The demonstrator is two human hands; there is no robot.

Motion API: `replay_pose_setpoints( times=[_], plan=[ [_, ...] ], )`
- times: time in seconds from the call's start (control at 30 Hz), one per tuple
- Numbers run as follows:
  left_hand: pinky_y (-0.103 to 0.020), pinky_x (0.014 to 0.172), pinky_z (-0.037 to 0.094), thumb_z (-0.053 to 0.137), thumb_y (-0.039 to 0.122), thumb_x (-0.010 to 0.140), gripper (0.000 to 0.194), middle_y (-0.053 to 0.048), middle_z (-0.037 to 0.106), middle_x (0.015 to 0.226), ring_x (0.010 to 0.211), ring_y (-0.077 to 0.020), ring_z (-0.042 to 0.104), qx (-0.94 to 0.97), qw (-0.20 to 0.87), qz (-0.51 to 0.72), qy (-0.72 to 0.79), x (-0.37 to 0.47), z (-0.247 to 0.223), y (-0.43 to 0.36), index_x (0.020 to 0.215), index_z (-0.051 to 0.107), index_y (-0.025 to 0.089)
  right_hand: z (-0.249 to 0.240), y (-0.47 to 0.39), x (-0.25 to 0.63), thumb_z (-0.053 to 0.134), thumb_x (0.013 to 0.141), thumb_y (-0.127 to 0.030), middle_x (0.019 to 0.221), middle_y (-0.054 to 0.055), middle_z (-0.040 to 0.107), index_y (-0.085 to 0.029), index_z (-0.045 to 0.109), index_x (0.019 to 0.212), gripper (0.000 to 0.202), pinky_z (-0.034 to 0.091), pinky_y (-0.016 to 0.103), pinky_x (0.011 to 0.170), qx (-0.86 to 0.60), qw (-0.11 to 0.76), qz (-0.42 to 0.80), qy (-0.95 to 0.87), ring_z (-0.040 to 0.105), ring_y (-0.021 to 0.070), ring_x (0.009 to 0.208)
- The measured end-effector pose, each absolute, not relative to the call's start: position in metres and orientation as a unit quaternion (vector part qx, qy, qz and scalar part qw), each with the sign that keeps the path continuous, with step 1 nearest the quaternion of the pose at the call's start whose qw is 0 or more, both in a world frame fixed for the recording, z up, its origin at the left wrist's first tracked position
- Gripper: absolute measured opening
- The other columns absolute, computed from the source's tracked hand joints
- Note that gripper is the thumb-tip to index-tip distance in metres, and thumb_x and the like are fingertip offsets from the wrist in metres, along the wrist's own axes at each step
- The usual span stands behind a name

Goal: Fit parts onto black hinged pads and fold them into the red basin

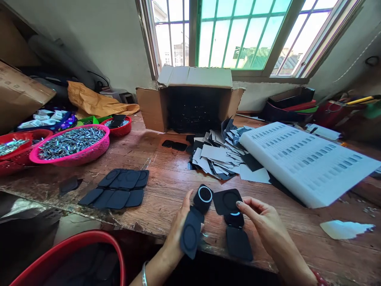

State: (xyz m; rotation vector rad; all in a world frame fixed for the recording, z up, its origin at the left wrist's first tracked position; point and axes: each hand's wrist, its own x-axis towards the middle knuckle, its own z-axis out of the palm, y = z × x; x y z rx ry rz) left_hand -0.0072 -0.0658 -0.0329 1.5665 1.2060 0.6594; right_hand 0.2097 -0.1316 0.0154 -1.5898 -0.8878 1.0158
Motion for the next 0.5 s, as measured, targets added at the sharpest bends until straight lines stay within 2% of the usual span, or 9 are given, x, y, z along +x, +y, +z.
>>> replay_pose_setpoints(
  times=[0.1, 0.17, 0.23, 0.37, 0.5],
  plan=[
    [-0.036, 0.083, 0.049, 0.075, 0.026, 0.062, 0.067, -0.002, 0.069, 0.087, 0.084, -0.0245, 0.064, 0.621, 0.568, 0.266, 0.47, -0.022, -0.028, -0.055, 0.126, 0.059, 0.02, 0.009, -0.128, 0.203, 0.079, 0.066, -0.058, 0.068, 0.003, 0.061, -0.017, 0.064, 0.066, 0.044, 0.042, 0.027, 0.057, -0.632, 0.512, 0.471, -0.342, 0.052, 0.0158, 0.063],
    [-0.034, 0.081, 0.05, 0.075, 0.034, 0.065, 0.046, -0.003, 0.07, 0.09, 0.088, -0.0241, 0.064, 0.59, 0.594, 0.276, 0.472, -0.03, -0.022, -0.057, 0.108, 0.069, 0.021, 0.004, -0.125, 0.2, 0.081, 0.064, -0.057, 0.071, 0.004, 0.062, -0.017, 0.064, 0.065, 0.044, 0.044, 0.028, 0.059, -0.612, 0.513, 0.499, -0.335, 0.054, 0.0162, 0.065],
    [-0.033, 0.08, 0.05, 0.076, 0.037, 0.067, 0.036, -0.003, 0.07, 0.093, 0.089, -0.0232, 0.064, 0.56, 0.614, 0.271, 0.486, -0.035, -0.015, -0.063, 0.099, 0.073, 0.022, -0.001, -0.123, 0.198, 0.083, 0.061, -0.055, 0.076, 0.006, 0.064, -0.016, 0.065, 0.064, 0.043, 0.047, 0.029, 0.064, -0.597, 0.515, 0.522, -0.326, 0.057, 0.018, 0.07],
    [-0.03, 0.076, 0.049, 0.077, 0.034, 0.067, 0.029, -0.001, 0.07, 0.087, 0.082, -0.0188, 0.062, 0.505, 0.664, 0.252, 0.489, -0.036, -0.002, -0.076, 0.093, 0.073, 0.021, -0.007, -0.123, 0.195, 0.085, 0.064, -0.047, 0.084, 0.006, 0.066, -0.016, 0.067, 0.065, 0.037, 0.05, 0.029, 0.067, -0.59, 0.51, 0.543, -0.31, 0.058, 0.0177, 0.074],
    [-0.029, 0.074, 0.049, 0.08, 0.035, 0.063, 0.033, 0.001, 0.07, 0.078, 0.076, -0.0163, 0.062, 0.414, 0.736, 0.249, 0.474, -0.034, 0.002, -0.082, 0.091, 0.072, 0.021, -0.005, -0.129, 0.191, 0.086, 0.063, -0.048, 0.08, 0.006, 0.065, -0.015, 0.07, 0.07, 0.037, 0.052, 0.031, 0.07, -0.589, 0.506, 0.555, -0.3, 0.06, 0.0191, 0.075]
  ],
)
